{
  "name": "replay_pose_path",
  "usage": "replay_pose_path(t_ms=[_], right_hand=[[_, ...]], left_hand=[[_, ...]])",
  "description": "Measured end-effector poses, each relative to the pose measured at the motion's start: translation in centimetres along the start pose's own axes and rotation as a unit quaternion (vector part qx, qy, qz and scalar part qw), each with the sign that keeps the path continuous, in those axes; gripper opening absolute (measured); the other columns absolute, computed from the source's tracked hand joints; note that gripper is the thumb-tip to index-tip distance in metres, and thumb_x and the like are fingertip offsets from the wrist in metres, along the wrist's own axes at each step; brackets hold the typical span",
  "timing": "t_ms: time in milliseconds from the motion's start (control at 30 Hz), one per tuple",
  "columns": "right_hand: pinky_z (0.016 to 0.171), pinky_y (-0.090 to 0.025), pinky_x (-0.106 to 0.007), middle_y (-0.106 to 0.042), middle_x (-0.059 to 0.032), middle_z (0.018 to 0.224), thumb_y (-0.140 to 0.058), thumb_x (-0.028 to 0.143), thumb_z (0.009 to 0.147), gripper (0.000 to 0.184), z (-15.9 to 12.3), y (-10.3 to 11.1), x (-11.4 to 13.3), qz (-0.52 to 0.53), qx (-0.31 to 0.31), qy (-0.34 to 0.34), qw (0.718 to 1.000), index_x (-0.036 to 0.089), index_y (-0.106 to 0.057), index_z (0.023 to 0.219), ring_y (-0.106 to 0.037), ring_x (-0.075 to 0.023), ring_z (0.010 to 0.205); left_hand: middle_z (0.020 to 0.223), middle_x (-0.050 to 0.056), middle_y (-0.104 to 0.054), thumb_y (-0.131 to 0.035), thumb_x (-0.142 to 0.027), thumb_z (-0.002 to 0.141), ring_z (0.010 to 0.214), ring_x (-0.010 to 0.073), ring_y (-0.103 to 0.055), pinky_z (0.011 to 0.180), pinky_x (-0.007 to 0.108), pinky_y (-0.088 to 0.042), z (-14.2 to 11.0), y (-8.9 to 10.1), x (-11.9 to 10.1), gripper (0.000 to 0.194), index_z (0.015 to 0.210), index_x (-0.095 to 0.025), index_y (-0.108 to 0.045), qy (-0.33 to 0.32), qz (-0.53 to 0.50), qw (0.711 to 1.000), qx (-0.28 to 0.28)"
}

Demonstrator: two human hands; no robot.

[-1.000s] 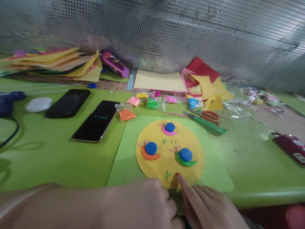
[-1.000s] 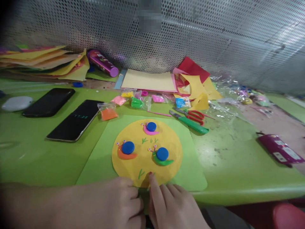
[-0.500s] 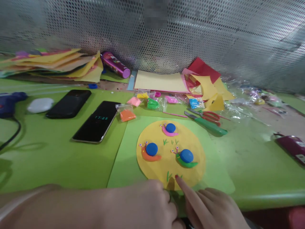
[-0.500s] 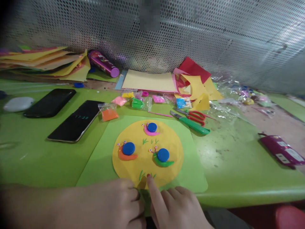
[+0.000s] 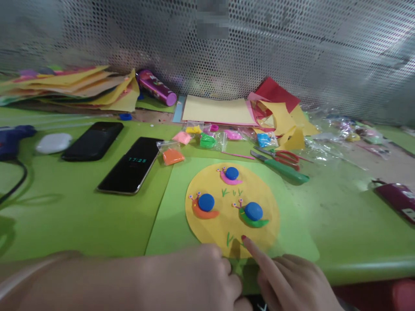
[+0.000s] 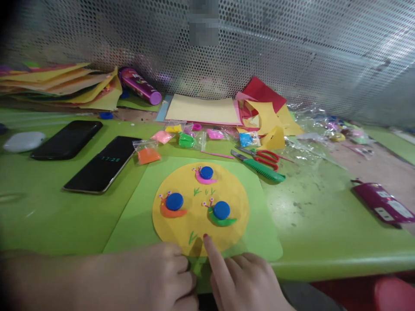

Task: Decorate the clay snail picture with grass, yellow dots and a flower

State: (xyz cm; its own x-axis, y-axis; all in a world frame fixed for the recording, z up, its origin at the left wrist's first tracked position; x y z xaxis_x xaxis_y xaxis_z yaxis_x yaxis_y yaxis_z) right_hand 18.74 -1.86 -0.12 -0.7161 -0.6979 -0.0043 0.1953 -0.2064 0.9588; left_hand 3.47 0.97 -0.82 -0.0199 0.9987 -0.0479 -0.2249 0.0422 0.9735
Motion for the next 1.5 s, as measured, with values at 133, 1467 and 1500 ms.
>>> replay_pose_path(t_ms=[133, 1467, 1500], right_hand=[[0.034, -0.037, -0.024, -0.052, 0.0017, 0.051, -0.026, 0.006, 0.088, 0.034, -0.19, -0.24, 0.32, -0.029, 0.027, 0.031, 0.999, -0.001, -0.045, 0.115, -0.049, -0.0127, 0.038], [0.034, -0.038, -0.026, -0.054, 0.0007, 0.051, -0.026, 0.008, 0.09, 0.028, -0.55, -0.38, 0.7, -0.017, 0.0, 0.02, 1.0, -0.002, -0.044, 0.11, -0.05, -0.014, 0.038], [0.034, -0.038, -0.026, -0.054, 0.0008, 0.051, -0.026, 0.008, 0.09, 0.029, -0.61, -0.41, 0.73, -0.02, -0.001, 0.024, 1.0, -0.002, -0.045, 0.109, -0.05, -0.014, 0.037]], left_hand=[[0.059, -0.002, -0.053, -0.056, -0.02, 0.076, 0.048, 0.0151, -0.045, 0.037, 0.031, -0.034, 0.12, -0.13, 0.1, 0.006, 0.077, -0.019, -0.05, -0.002, 0.001, 1.0, -0.002], [0.061, -0.002, -0.052, -0.052, -0.017, 0.077, 0.049, 0.0155, -0.044, 0.037, 0.032, -0.03, 0.22, -0.22, -0.03, 0.004, 0.079, -0.02, -0.05, -0.001, -0.007, 1.0, 0.021], [0.062, -0.002, -0.053, -0.052, -0.017, 0.077, 0.049, 0.0157, -0.045, 0.038, 0.032, -0.031, 0.2, -0.25, -0.07, 0.004, 0.08, -0.02, -0.05, -0.001, -0.006, 1.0, 0.022]])
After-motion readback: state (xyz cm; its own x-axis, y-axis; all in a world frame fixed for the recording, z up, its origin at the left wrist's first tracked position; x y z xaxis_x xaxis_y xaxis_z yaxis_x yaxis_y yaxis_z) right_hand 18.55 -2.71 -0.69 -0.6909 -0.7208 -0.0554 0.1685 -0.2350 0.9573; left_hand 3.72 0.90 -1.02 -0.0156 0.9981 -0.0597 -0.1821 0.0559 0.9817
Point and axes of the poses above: each hand's wrist, its own z-axis towards the middle knuckle, its own y-axis out of the back of the hand, x = y × z, the point moved 3 cm from there along z, towards the middle knuckle
